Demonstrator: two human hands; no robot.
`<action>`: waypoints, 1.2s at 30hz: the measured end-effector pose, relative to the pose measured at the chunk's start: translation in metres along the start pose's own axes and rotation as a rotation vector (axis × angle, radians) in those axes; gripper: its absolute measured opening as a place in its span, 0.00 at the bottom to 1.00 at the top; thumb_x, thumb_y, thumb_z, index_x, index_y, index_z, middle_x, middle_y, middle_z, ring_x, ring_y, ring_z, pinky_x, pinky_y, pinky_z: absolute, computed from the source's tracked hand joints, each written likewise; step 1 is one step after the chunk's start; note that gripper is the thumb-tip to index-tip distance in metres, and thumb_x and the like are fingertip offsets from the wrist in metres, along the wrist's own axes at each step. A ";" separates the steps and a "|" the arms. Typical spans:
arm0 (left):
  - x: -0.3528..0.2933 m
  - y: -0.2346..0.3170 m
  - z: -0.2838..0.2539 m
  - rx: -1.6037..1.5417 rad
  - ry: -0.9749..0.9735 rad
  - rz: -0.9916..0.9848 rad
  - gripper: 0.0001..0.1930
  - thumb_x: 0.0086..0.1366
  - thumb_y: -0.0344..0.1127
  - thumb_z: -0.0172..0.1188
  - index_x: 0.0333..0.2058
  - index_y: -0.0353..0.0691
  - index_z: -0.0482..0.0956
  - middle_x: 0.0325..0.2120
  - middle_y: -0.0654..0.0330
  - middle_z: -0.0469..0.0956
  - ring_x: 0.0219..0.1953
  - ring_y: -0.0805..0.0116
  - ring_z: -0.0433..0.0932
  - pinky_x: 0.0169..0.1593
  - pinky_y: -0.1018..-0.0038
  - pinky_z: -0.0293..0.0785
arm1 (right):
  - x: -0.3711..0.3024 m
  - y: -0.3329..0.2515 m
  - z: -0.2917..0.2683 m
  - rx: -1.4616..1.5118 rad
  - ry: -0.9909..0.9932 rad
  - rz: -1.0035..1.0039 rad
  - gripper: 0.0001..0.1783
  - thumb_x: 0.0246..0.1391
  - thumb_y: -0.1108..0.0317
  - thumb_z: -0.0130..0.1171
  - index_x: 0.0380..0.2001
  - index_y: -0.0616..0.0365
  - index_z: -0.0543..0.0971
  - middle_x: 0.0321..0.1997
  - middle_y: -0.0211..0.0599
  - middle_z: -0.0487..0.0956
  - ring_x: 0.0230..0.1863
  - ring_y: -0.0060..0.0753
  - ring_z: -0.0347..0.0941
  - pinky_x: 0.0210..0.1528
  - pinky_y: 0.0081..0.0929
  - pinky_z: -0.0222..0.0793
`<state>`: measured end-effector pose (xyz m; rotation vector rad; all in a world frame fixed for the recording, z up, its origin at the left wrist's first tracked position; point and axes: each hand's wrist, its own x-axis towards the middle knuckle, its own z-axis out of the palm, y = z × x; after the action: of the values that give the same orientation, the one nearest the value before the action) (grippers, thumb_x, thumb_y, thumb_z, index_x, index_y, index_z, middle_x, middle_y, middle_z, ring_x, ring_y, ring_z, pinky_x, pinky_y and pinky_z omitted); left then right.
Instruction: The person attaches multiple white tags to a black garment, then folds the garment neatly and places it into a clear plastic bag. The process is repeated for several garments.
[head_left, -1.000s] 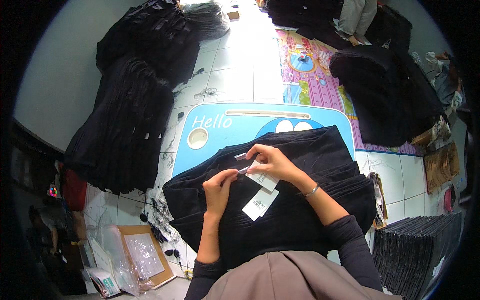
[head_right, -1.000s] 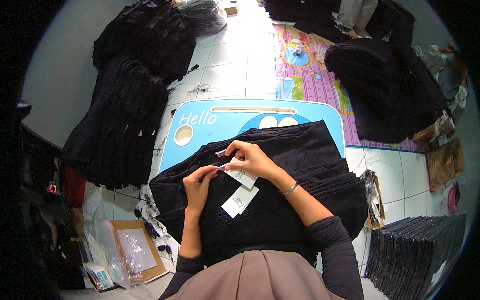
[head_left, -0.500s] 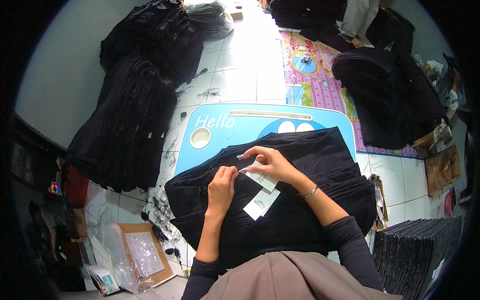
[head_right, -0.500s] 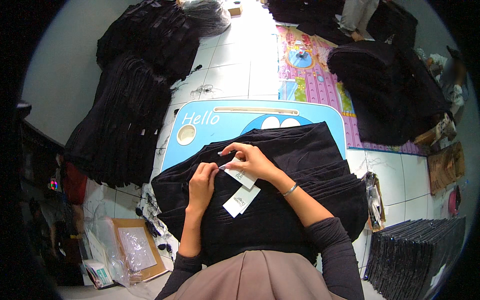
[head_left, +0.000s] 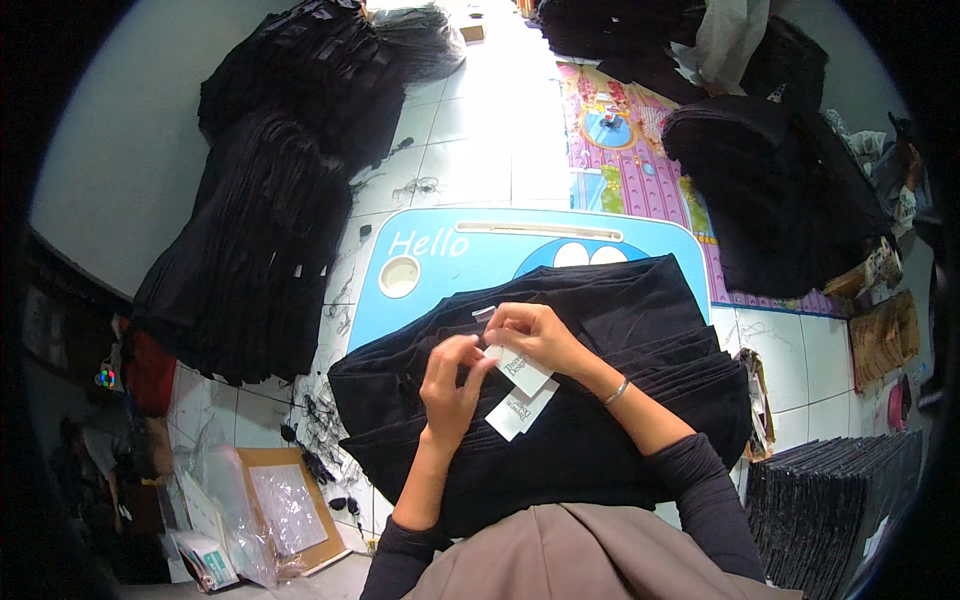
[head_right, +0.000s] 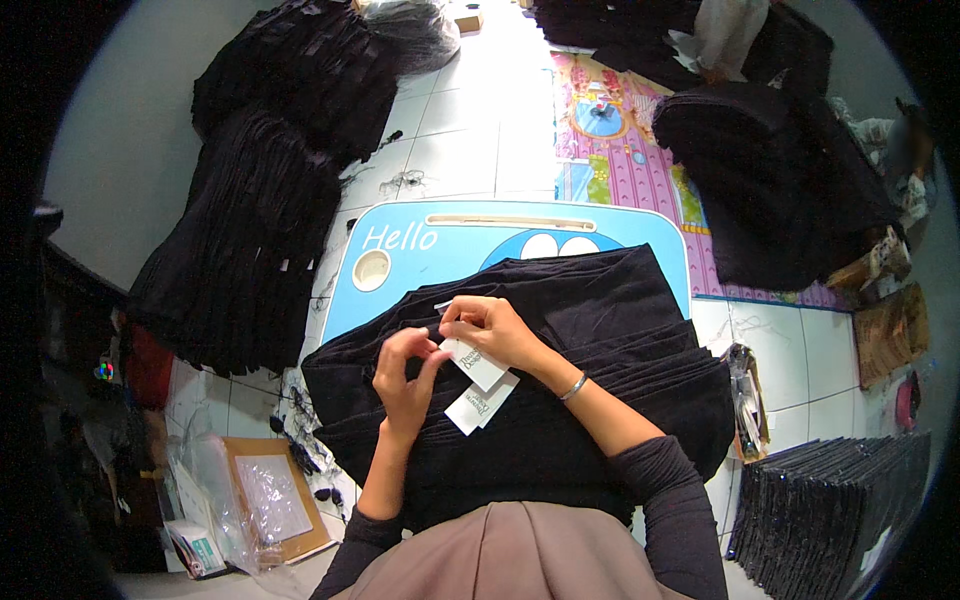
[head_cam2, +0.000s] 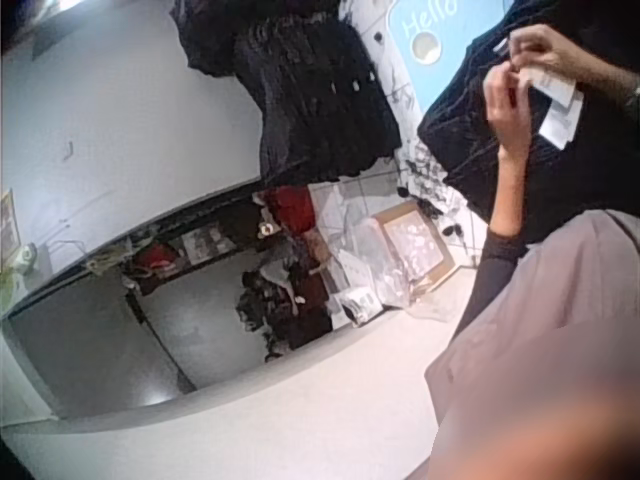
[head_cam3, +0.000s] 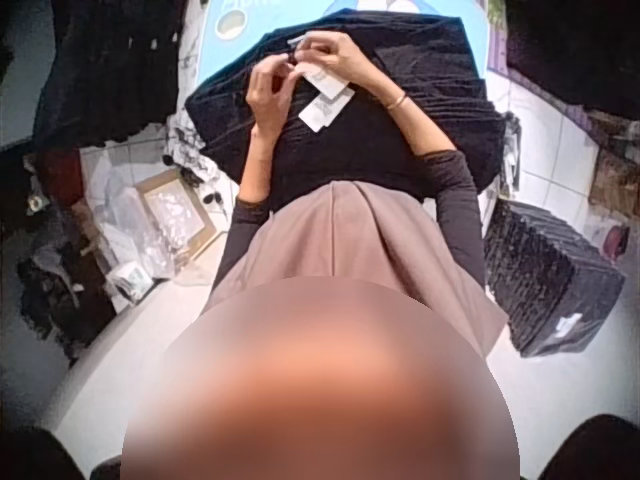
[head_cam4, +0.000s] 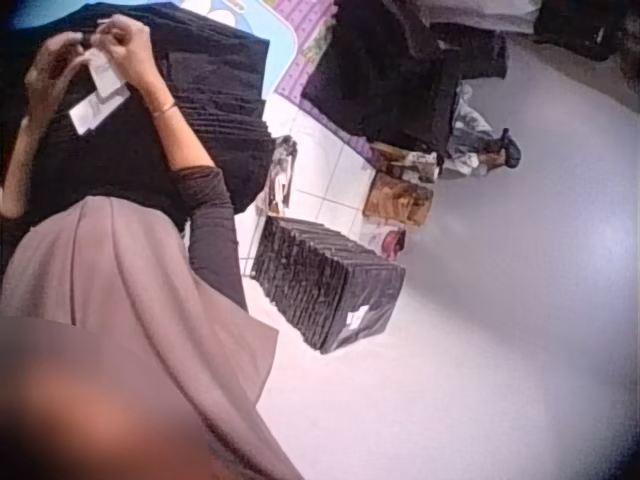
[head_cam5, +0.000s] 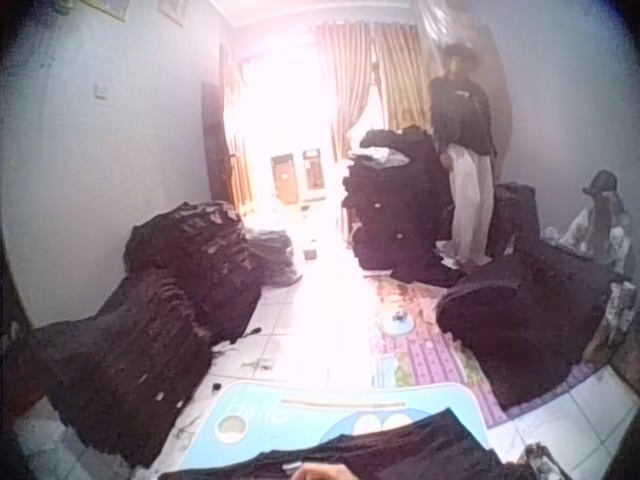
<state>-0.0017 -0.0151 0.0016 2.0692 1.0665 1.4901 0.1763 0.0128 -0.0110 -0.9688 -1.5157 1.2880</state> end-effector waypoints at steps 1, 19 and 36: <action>-0.002 -0.001 0.000 0.007 -0.065 0.023 0.12 0.54 0.27 0.69 0.37 0.35 0.80 0.36 0.55 0.79 0.33 0.64 0.80 0.37 0.74 0.79 | 0.001 0.003 0.001 0.050 0.019 0.035 0.10 0.59 0.66 0.61 0.32 0.63 0.76 0.18 0.25 0.73 0.22 0.11 0.63 0.23 0.18 0.60; -0.006 -0.029 0.018 -0.532 -0.310 -0.509 0.10 0.69 0.31 0.55 0.40 0.32 0.82 0.33 0.62 0.82 0.34 0.79 0.76 0.39 0.81 0.70 | -0.015 -0.028 0.002 0.145 0.333 0.006 0.06 0.60 0.72 0.57 0.32 0.63 0.80 0.29 0.30 0.80 0.28 0.19 0.74 0.28 0.18 0.69; -0.007 -0.033 0.016 -0.494 -0.366 -0.480 0.10 0.68 0.30 0.54 0.36 0.31 0.83 0.32 0.60 0.82 0.35 0.74 0.77 0.43 0.77 0.72 | -0.028 -0.020 0.012 -0.453 0.283 -0.183 0.05 0.51 0.76 0.61 0.33 0.65 0.80 0.31 0.43 0.80 0.31 0.39 0.79 0.33 0.30 0.74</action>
<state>0.0005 0.0029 -0.0309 1.5220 0.8589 0.9639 0.1732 -0.0201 0.0041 -1.2070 -1.6557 0.6548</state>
